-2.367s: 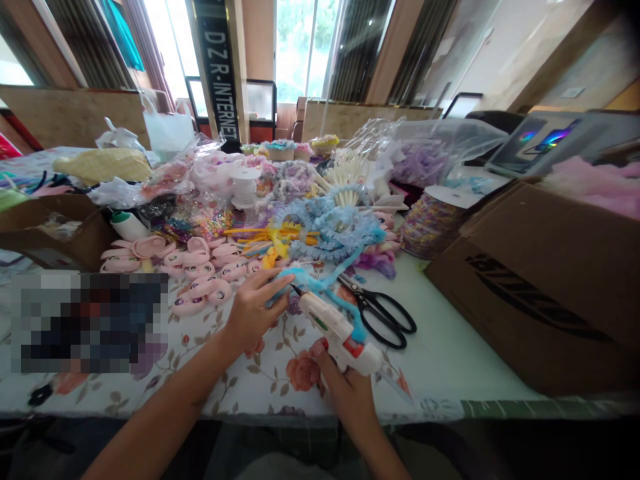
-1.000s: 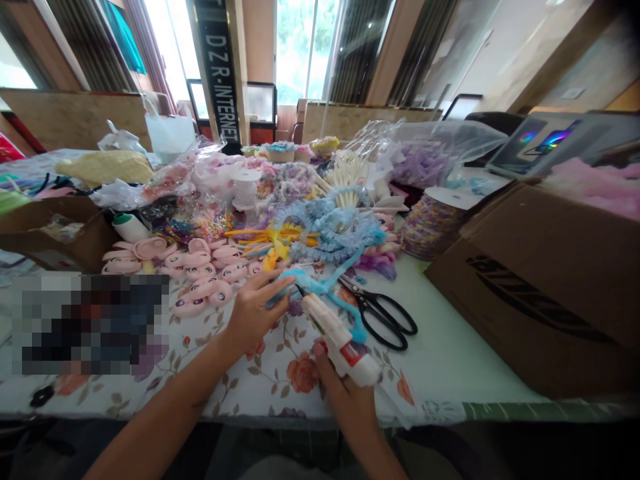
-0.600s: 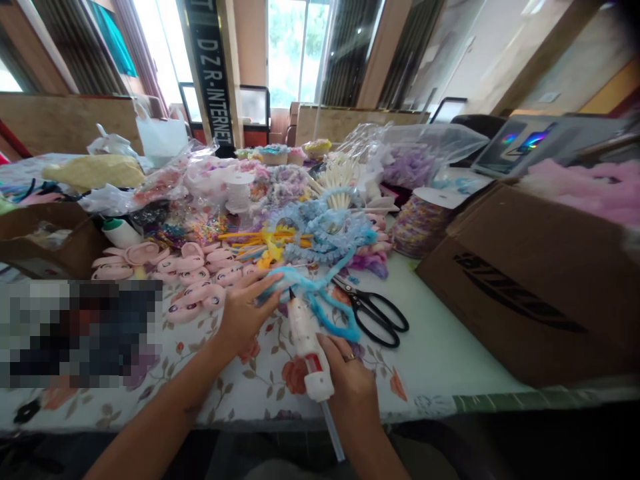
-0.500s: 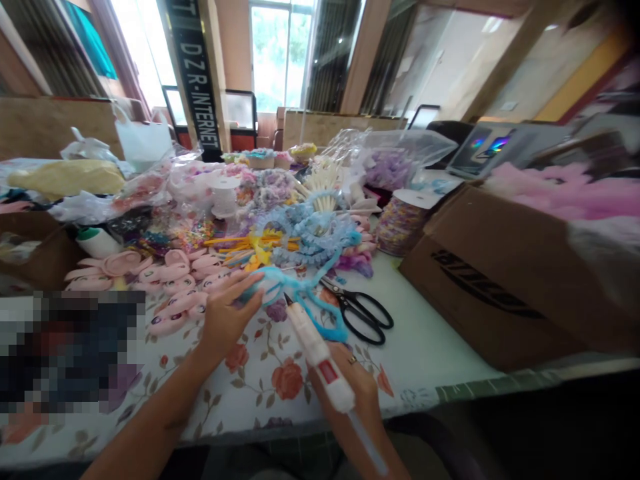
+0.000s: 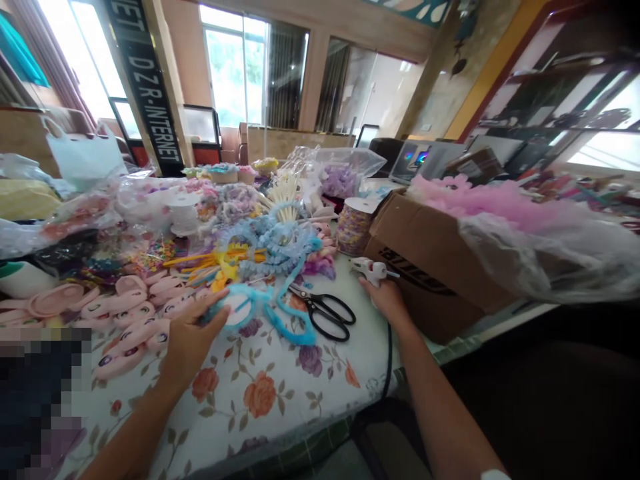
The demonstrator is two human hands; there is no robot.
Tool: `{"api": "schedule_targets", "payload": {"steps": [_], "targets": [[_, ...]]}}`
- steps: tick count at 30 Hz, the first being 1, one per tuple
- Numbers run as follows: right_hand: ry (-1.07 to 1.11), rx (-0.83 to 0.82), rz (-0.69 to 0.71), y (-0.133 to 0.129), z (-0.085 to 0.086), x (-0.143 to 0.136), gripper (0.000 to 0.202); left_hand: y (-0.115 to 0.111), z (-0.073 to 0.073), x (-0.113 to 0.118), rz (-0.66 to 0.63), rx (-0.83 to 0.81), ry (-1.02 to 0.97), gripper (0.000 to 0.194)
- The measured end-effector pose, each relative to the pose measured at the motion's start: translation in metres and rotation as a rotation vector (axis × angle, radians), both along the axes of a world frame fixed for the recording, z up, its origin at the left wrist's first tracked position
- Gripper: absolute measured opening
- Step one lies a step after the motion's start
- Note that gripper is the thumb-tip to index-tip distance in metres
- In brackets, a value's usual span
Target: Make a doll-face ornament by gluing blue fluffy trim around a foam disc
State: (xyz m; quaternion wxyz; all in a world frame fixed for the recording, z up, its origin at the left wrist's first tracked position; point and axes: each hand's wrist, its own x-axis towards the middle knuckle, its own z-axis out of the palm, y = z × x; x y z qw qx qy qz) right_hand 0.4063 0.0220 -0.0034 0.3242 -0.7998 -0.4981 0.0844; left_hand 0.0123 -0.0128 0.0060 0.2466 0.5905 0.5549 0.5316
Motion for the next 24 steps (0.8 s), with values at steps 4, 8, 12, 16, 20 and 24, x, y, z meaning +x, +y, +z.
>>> {"api": "schedule_targets", "payload": {"steps": [4,8,12,16,20,24], "targets": [[-0.055,-0.01,0.011,0.011,-0.006,0.0,0.029,-0.001,0.004,0.0,-0.009,-0.029,-0.03,0.038],[-0.093,-0.042,0.03,-0.008,-0.003,-0.001,0.031,-0.002,0.006,0.0,-0.027,-0.067,-0.093,0.04],[-0.257,0.089,-0.106,-0.048,0.011,-0.028,0.038,-0.001,0.003,0.0,-0.041,-0.092,-0.119,0.041],[0.015,0.42,0.126,-0.073,0.032,-0.094,0.035,0.0,0.001,0.0,-0.086,-0.093,-0.171,0.041],[0.425,-0.127,0.892,-0.061,0.04,-0.156,0.029,-0.001,0.003,0.0,-0.107,-0.083,-0.255,0.04],[0.75,-0.309,0.974,-0.034,0.029,-0.193,0.031,-0.001,0.005,0.002,-0.061,-0.06,-0.316,0.039]]}}
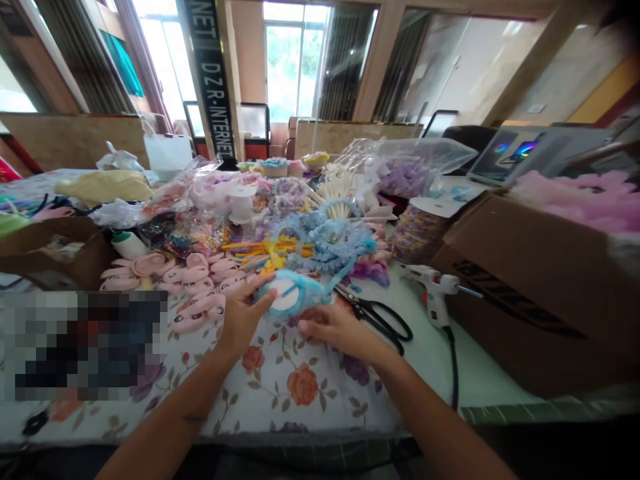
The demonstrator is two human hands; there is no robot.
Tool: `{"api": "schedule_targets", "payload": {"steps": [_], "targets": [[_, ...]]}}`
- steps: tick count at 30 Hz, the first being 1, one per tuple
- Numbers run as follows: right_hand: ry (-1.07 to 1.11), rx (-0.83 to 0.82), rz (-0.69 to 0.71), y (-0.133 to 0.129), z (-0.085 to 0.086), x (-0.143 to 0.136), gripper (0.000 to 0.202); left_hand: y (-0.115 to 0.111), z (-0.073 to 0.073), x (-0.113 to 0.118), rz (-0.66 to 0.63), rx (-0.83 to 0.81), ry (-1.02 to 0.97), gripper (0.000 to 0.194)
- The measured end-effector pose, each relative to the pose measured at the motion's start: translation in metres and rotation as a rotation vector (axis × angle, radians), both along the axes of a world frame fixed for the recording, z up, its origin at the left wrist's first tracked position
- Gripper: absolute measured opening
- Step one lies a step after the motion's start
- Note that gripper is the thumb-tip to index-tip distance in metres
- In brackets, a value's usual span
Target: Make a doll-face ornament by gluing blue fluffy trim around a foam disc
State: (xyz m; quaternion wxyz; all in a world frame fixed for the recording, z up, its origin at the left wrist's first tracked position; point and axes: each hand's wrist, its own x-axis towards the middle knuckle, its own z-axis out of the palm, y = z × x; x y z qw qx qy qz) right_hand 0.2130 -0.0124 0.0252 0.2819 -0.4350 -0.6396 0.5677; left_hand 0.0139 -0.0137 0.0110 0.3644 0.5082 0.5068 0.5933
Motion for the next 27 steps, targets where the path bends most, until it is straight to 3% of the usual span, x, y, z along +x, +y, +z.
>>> {"api": "schedule_targets", "payload": {"steps": [4,7,13,22,27], "targets": [[0.428,-0.206,-0.118,0.013,-0.007,-0.028,0.039,0.001,0.0,0.001,0.059,0.039,-0.062,0.039],[0.584,-0.239,-0.197,0.014,-0.009,-0.042,0.041,0.0,0.002,0.002,0.068,0.04,-0.078,0.037],[0.674,-0.265,-0.244,0.015,-0.018,-0.046,0.031,-0.004,0.003,0.006,0.102,0.054,-0.016,0.034],[0.663,-0.265,-0.294,0.012,-0.02,-0.041,0.035,-0.003,-0.007,0.007,0.044,0.06,-0.031,0.038],[0.674,-0.263,-0.3,0.012,-0.02,-0.039,0.026,-0.001,-0.006,0.005,-0.003,0.179,-0.001,0.028]]}}
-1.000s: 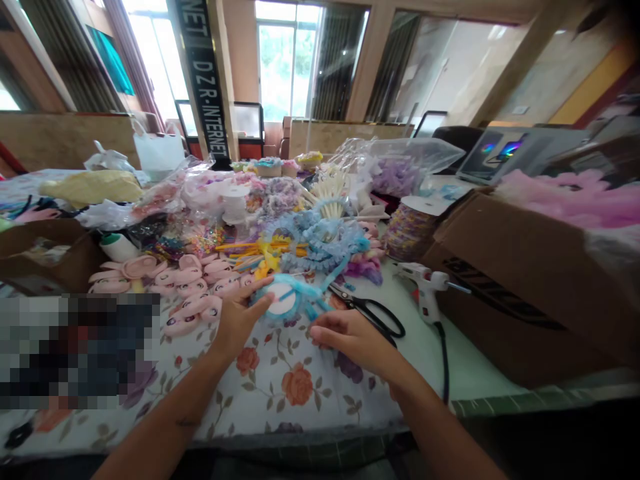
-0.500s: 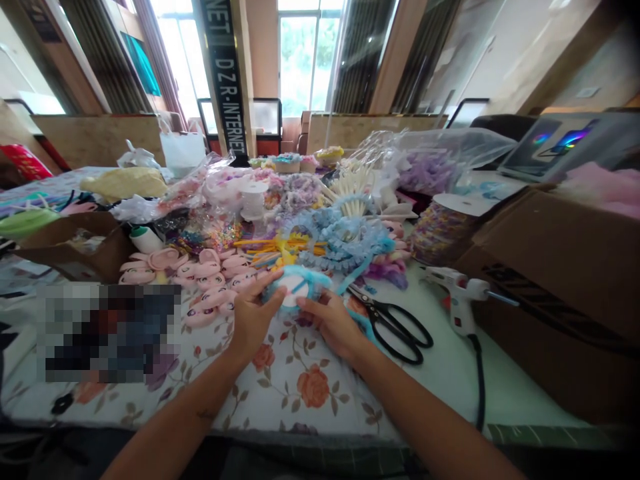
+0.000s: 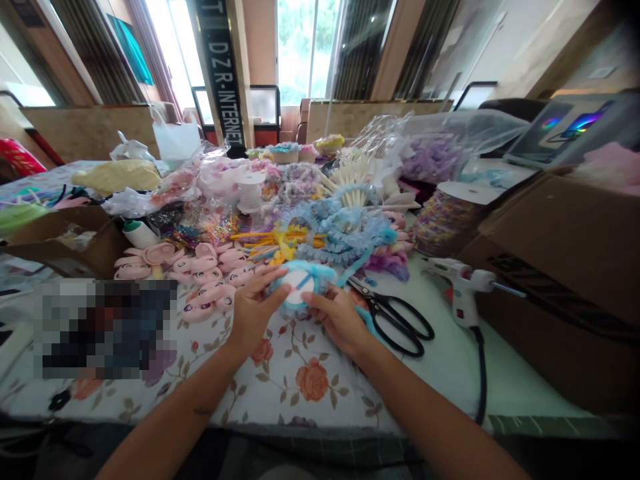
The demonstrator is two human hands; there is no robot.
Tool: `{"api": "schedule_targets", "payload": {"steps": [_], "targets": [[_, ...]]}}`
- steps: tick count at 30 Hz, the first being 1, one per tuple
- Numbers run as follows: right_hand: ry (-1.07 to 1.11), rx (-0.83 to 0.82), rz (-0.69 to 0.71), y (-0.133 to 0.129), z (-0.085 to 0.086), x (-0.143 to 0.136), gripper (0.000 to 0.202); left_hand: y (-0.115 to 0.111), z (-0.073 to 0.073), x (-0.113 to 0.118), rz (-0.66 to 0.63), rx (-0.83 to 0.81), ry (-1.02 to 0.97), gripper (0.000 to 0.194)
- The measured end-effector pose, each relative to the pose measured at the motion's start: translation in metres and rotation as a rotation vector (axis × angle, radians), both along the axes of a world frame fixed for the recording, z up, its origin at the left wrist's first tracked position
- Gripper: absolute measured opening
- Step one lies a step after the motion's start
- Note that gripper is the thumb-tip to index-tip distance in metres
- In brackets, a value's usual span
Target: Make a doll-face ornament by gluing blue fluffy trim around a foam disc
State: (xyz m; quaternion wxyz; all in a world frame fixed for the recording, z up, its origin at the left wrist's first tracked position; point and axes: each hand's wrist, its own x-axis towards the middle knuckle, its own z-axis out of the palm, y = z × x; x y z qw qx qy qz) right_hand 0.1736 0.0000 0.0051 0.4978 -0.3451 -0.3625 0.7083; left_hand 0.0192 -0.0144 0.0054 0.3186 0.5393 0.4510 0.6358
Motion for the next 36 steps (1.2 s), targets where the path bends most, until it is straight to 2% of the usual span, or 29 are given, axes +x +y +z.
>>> {"api": "schedule_targets", "payload": {"steps": [3,6,11,16,22,29,33,36], "targets": [[-0.001,0.011,-0.013,0.001,-0.001,0.001,0.027,-0.001,0.002,0.001,-0.041,0.015,0.001,0.036],[-0.017,0.015,-0.028,0.001,-0.002,0.0,0.029,-0.002,0.003,0.003,-0.009,-0.012,-0.035,0.043],[-0.033,0.026,-0.041,0.001,-0.001,0.0,0.029,-0.001,-0.001,0.003,0.091,0.072,0.094,0.024],[-0.059,0.046,-0.056,0.001,-0.003,0.0,0.028,0.001,-0.006,0.001,0.095,0.083,0.102,0.022],[-0.062,0.07,-0.042,0.004,-0.008,0.001,0.025,0.004,-0.009,0.001,0.049,0.065,-0.008,0.018],[-0.056,0.065,-0.038,0.005,-0.01,0.005,0.024,0.007,-0.011,0.001,-0.006,0.075,-0.024,0.013],[-0.055,0.059,-0.035,0.006,-0.01,0.005,0.024,0.006,-0.006,0.001,-0.072,-0.046,-0.072,0.023],[-0.066,0.051,-0.044,0.006,-0.009,0.004,0.024,0.005,-0.005,0.0,-0.078,-0.048,-0.065,0.033]]}}
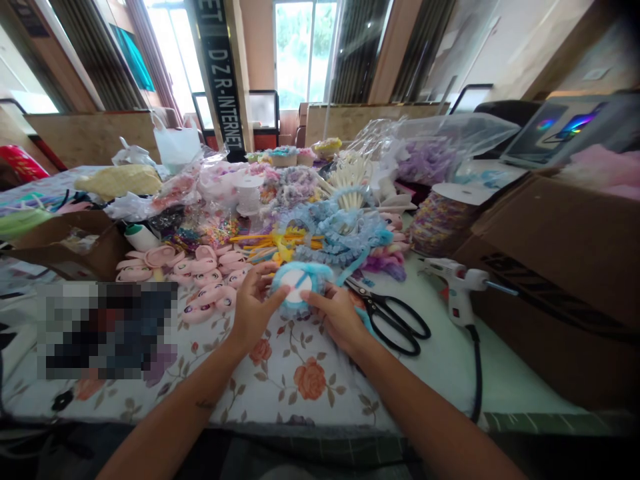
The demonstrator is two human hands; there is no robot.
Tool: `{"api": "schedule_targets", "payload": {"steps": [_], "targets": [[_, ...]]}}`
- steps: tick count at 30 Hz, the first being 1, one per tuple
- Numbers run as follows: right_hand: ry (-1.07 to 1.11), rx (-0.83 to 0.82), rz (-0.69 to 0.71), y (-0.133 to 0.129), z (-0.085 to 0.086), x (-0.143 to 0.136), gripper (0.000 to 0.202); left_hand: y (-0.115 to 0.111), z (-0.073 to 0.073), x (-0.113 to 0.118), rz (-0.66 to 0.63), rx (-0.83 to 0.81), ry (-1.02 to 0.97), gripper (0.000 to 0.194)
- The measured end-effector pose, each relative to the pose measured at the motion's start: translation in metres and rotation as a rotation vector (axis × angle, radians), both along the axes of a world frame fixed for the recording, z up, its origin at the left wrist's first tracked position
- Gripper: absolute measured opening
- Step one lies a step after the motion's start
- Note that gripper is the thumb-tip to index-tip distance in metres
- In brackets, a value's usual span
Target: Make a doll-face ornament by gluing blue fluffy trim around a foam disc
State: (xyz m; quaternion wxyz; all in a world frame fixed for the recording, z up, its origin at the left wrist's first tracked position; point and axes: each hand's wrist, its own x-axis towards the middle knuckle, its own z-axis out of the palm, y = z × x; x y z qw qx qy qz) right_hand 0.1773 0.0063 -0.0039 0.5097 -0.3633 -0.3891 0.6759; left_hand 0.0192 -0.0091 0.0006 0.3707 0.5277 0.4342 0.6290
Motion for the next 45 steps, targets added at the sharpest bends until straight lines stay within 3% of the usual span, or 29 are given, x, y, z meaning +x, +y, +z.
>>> {"api": "schedule_targets", "payload": {"steps": [6,14,19,24,31,40,45], "targets": [[-0.031,0.014,0.004,0.0,0.0,0.002,0.026,0.003,-0.007,0.0,0.05,0.087,0.088,0.021],[-0.031,0.057,0.019,0.002,-0.001,0.005,0.022,0.002,-0.004,-0.002,-0.023,0.008,0.087,0.035],[0.003,0.055,0.035,0.001,-0.001,0.005,0.027,0.003,-0.003,-0.004,-0.002,0.053,0.191,0.027],[-0.009,0.052,0.028,0.002,-0.002,0.004,0.025,0.002,-0.002,-0.003,-0.012,0.008,0.137,0.031],[0.008,0.027,-0.023,0.0,0.001,-0.001,0.024,-0.001,-0.008,0.001,0.188,0.072,0.126,0.022],[0.018,-0.004,-0.023,-0.003,0.003,-0.004,0.029,-0.001,-0.005,0.003,0.128,0.01,0.0,0.03],[0.017,0.003,-0.021,-0.004,0.005,-0.005,0.031,-0.001,-0.008,0.005,0.211,0.033,0.041,0.022]]}}
